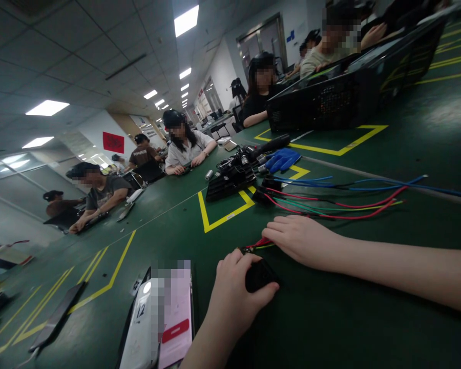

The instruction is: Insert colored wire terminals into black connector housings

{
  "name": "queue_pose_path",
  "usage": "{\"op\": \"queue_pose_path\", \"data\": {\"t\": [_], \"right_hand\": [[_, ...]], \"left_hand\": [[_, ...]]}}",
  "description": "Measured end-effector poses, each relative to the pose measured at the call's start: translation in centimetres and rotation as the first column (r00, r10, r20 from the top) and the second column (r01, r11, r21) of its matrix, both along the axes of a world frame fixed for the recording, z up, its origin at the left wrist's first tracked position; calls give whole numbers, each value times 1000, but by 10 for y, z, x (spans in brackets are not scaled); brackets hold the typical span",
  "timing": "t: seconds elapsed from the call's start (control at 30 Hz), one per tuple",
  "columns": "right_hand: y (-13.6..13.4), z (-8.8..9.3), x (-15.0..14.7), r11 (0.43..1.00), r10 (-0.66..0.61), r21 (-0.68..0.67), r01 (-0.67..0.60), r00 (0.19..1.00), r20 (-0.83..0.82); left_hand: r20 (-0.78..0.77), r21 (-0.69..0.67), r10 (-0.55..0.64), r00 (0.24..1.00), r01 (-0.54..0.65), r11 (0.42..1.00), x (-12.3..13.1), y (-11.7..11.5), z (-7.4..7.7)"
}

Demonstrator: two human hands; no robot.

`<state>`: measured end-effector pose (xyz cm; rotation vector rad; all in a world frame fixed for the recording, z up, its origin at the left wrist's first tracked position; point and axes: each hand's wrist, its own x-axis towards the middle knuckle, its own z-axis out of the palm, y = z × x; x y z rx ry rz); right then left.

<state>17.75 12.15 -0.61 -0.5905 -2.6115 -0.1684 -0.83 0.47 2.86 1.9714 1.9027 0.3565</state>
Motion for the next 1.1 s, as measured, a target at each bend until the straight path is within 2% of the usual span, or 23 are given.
{"op": "queue_pose_path", "data": {"t": [0.13, 0.27, 0.37, 0.5, 0.7, 0.77, 0.87, 0.97, 1.1], "right_hand": [[-2, -6, -8, 998, 58, -5, -58, 998, 19], [-3, -2, -6, 995, 90, -36, -91, 996, -27], [1, 3, 1, 993, 78, -80, -82, 995, -55], [9, 7, 9, 983, 55, -177, -48, 998, 34], [9, 3, 1, 979, 96, -187, -84, 994, 56], [7, 0, -3, 980, 103, -174, -95, 994, 37], [8, 1, -5, 987, 87, -136, -86, 996, -1], [17, 6, 2, 998, 4, -69, -10, 996, -89], [40, 13, 19, 969, -241, 4, 245, 956, -168]], "left_hand": [[10, 48, -21, 1000, 20, 999, 8, -3, -6], [8, 93, -27, 1000, 26, 995, 12, -6, -10], [-6, 112, -8, 1000, 8, 994, 11, -5, -12], [7, 167, 24, 1000, -25, 986, 4, -1, -18], [-89, 374, 175, 981, -130, 918, -2, 2, -29], [-131, 413, 182, 975, -113, 904, -1, 1, -28], [-167, 431, 89, 982, -9, 902, 2, -2, -24], [-164, 387, -50, 985, 111, 915, 5, -3, -20], [-152, 343, -114, 982, 161, 926, 5, -3, -19]]}}
